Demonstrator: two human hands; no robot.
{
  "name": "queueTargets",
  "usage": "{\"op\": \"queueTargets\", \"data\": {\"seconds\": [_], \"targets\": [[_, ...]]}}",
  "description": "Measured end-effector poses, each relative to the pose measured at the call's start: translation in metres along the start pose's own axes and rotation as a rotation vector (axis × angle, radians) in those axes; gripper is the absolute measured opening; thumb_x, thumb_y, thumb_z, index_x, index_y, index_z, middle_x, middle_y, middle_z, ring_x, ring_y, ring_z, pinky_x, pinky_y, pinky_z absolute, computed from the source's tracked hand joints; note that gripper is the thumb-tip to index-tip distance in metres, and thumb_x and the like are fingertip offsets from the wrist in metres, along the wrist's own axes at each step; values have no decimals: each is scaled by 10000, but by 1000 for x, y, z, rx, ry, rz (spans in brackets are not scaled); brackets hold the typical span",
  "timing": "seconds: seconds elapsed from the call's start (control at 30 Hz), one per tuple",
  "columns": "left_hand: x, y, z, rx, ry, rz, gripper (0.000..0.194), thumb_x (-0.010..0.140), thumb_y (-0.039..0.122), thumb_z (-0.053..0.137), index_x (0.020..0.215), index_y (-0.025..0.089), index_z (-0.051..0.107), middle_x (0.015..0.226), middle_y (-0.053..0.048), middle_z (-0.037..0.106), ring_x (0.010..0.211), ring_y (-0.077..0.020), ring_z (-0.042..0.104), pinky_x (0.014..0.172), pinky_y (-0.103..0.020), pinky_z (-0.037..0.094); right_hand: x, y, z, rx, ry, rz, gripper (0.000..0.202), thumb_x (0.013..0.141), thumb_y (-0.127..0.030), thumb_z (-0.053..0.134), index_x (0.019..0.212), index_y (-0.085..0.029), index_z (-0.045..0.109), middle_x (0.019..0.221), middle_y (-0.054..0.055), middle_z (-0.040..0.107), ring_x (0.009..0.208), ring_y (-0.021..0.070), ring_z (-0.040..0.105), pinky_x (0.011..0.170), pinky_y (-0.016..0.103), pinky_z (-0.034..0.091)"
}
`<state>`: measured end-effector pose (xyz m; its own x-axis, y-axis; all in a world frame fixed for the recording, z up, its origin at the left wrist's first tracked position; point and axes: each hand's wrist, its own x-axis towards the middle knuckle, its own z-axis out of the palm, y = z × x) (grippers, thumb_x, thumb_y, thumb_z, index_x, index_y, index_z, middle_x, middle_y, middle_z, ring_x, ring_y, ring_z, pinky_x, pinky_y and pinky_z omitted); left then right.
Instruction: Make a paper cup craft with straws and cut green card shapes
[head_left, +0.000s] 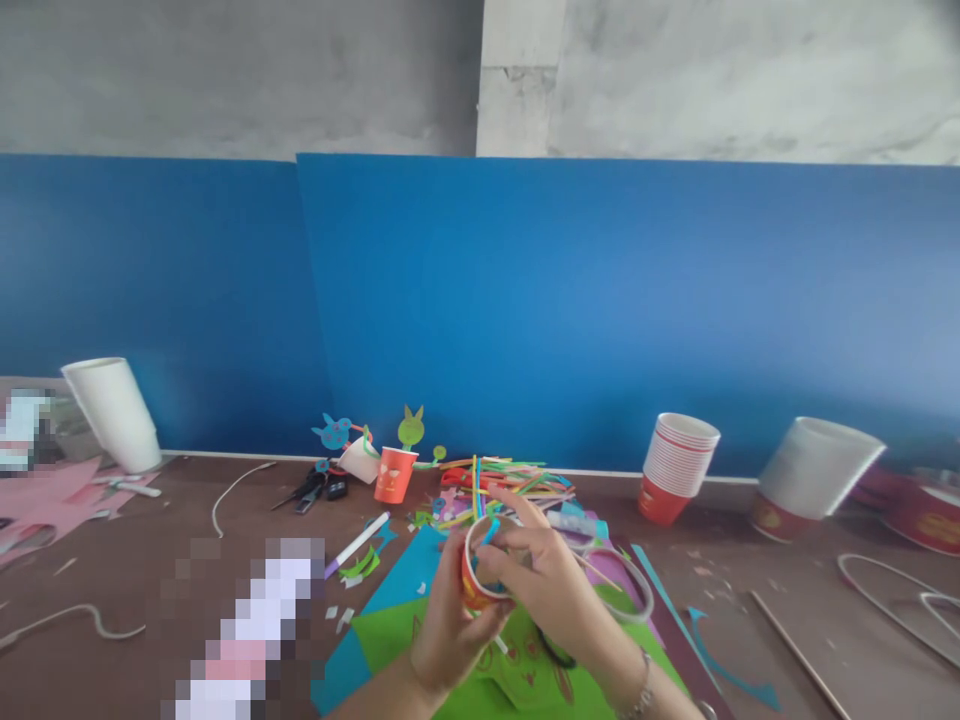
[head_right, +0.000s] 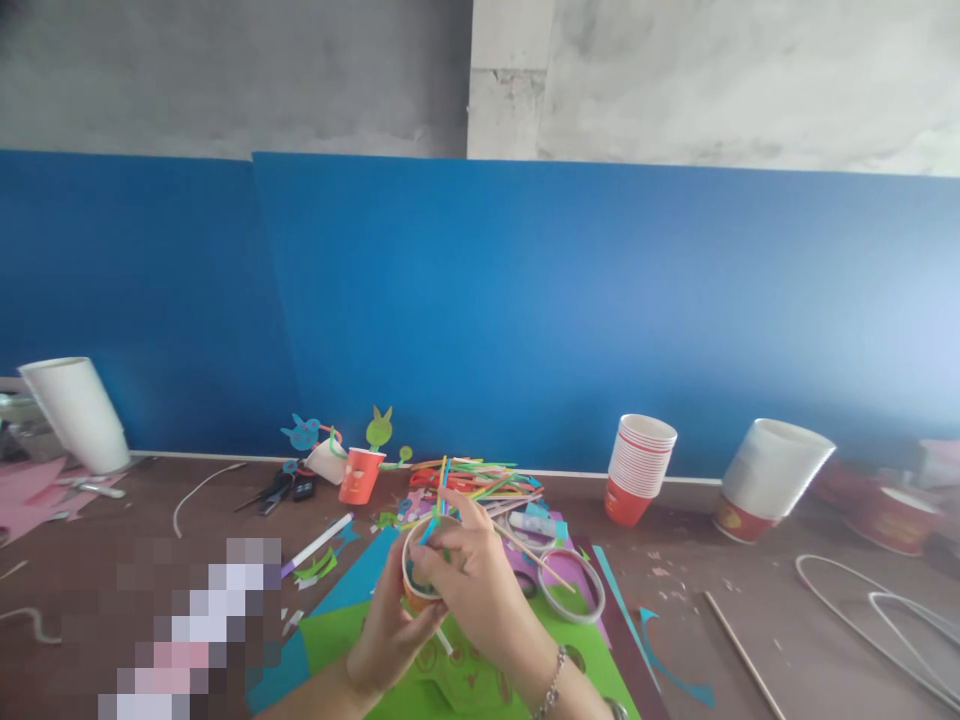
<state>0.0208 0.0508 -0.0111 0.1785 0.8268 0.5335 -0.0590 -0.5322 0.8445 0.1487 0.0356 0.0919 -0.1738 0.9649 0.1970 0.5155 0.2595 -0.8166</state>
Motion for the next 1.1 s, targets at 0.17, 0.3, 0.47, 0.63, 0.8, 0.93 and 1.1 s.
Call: {"op": "queueTargets", "data": {"seconds": [0.17,0.3,0.47,0.63,0.8,0.93,1.1], "targets": [[1,2,0,89,23,13,513,768,337,660,1225,240,449,1142,-91,593,1047,-282,580,890,-434,483,-5,-2,-7,-308,-106,-99,253,897,-172,416,739,-200,612,1256,93,537,1224,260,431,1003,444,358],[2,3,0,166,-28,61,558,749,289,678,1246,239,430,1181,-101,564,1092,-283,547,940,-435,445,-12,-5,-16,-529,-185,-107,270,877,-118,380,900,-221,628,1257,96,527,1245,281,399,1024,495,317],[-2,-5,0,244,-74,128,672,723,291,699,1308,238,373,1248,-118,523,1161,-301,502,982,-452,409,-15,0,-19,-577,-239,-121,259,836,-131,424,928,-235,642,1220,85,539,1225,277,410,1021,477,318],[-2,-6,-1,278,-81,164,670,726,286,692,1309,234,368,1244,-128,521,1156,-309,504,975,-459,409,-17,6,-19,-596,-251,-97,274,805,-126,434,949,-206,652,1340,106,468,1293,298,340,1049,501,274],[1,-1,-1,260,-78,164,649,719,222,673,1298,233,379,1197,-111,538,1113,-289,523,961,-443,421,-16,7,-19,-638,-213,-129,315,812,-98,390,989,-196,631,1374,119,439,1302,301,328,1046,515,281],[1,1,-1,228,-107,163,637,701,216,675,1279,237,409,1183,-103,545,1093,-284,531,947,-427,434,-15,6,-21,-646,-232,-141,300,774,-69,409,944,-183,629,1370,131,440,1317,308,308,1055,522,273],[3,7,1,239,-137,183,634,696,223,671,1278,223,417,1169,-117,557,1088,-293,538,948,-431,431,-17,6,-22,-644,-219,-147,280,789,-74,410,919,-182,634,1347,136,462,1295,313,338,1047,522,282]]}}
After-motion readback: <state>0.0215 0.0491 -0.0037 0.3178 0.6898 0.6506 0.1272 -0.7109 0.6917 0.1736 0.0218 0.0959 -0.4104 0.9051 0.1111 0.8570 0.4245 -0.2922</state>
